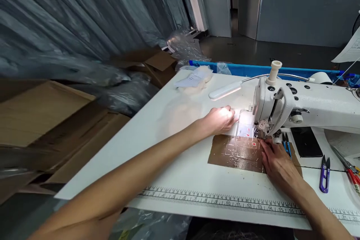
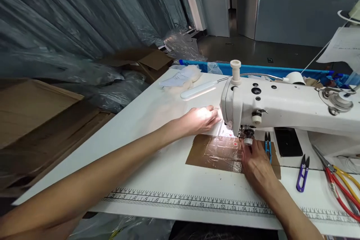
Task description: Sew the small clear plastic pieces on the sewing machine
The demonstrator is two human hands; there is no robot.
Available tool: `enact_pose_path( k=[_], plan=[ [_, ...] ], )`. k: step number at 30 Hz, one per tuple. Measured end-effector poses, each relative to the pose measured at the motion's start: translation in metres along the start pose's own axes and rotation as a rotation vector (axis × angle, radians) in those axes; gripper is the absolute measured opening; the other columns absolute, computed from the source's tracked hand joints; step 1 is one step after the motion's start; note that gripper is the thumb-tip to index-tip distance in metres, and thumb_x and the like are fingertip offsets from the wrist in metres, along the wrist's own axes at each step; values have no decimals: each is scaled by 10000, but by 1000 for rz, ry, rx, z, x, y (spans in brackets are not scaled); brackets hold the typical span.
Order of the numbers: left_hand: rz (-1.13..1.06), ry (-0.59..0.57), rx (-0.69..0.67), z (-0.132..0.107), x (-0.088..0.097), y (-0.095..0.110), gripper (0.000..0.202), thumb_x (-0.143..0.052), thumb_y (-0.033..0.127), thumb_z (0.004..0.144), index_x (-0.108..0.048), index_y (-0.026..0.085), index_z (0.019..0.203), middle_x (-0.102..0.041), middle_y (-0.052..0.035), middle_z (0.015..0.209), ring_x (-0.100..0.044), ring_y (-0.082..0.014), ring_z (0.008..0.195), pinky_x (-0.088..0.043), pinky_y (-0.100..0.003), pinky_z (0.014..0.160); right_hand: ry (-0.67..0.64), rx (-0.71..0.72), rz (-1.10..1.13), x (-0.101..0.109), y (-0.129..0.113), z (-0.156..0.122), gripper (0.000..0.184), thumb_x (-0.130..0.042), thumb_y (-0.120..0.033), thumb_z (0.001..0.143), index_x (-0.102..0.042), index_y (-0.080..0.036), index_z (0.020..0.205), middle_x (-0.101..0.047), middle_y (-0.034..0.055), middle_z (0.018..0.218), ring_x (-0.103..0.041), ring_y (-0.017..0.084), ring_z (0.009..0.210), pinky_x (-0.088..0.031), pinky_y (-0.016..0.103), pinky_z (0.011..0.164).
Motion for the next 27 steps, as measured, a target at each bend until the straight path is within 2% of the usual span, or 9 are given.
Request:
enact_pose_path(
  k=[2, 4, 7, 10, 12, 17, 20, 23, 27],
  plan=[
    [41, -40, 5, -10, 3, 5, 340, -324, 283, 972, -614, 104, 973, -602, -160, 931, -586, -253, 816, -497, -367, 672, 18, 17, 13, -1, 1, 0, 410, -347, -138, 953, -549, -139, 1310, -601, 160, 1099, -581, 287, 995, -543, 452, 853],
    [26, -73, -8, -14, 6, 7, 345, -309, 268, 982, -565, 93, 1133, -586, -181, 1127, -595, -255, 974, -512, -388, 827, 39, 28, 34, -1, 1, 0, 410, -340, -133, 949, -559, -136, 1295, -604, 154, 1068, -584, 278, 976, -547, 436, 851],
    [-88, -82, -22, -22, 13, 6, 389, -285, 255, 998, -462, 108, 1312, -486, -178, 1370, -513, -244, 1237, -451, -375, 1026, 52, 35, 53, 0, 2, 1, 400, -344, -148, 948, -574, -139, 1275, -603, 146, 1041, -588, 269, 949, -552, 423, 837],
    [-158, -69, 28, -40, 24, -2, 410, -275, 282, 1013, -421, 148, 1371, -437, -146, 1453, -443, -232, 1339, -413, -371, 1091, 65, 34, 65, 0, 3, 0, 395, -354, -161, 945, -584, -142, 1266, -601, 144, 1039, -589, 270, 933, -549, 428, 832],
    [-153, -63, 115, -58, 33, -10, 431, -280, 338, 1021, -406, 171, 1398, -427, -131, 1476, -433, -241, 1354, -410, -400, 1101, 83, 43, 67, -1, 4, -1, 399, -347, -169, 951, -584, -131, 1270, -601, 151, 1045, -590, 275, 943, -544, 431, 836],
    [-124, 22, 363, -110, 58, -32, 550, -300, 494, 999, -468, 132, 1378, -487, -132, 1433, -496, -261, 1298, -400, -430, 1114, 162, 100, 26, -9, 7, -4, 426, -278, -242, 998, -602, -90, 1231, -608, 170, 1008, -592, 285, 912, -545, 433, 794],
    [-148, 88, 453, -135, 66, -35, 605, -312, 575, 977, -556, 126, 1302, -565, -138, 1345, -586, -259, 1171, -483, -394, 1012, 185, 87, 8, -14, 9, -6, 449, -257, -307, 1014, -599, -124, 1240, -604, 168, 1034, -588, 305, 964, -539, 454, 806],
    [-222, 104, 516, -150, 63, -29, 580, -379, 613, 953, -615, 159, 1227, -630, -116, 1232, -641, -228, 993, -542, -334, 829, 193, 89, 12, -17, 12, -7, 455, -259, -333, 1015, -609, -138, 1232, -618, 170, 1017, -597, 302, 940, -549, 435, 769],
    [-266, 75, 506, -155, 46, -18, 443, -521, 573, 906, -658, 181, 1060, -646, -69, 1048, -623, -191, 842, -528, -327, 765, 146, 113, 26, -15, 17, -6, 437, -294, -337, 1007, -614, -158, 1243, -644, 159, 987, -620, 292, 911, -562, 400, 721]
  ],
)
Point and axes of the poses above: each hand's wrist, its own z-axis towards the middle knuckle, its own x-axis out of the back of the hand, y = z × x, the point moved 1 cm from there along z, towards the middle knuckle
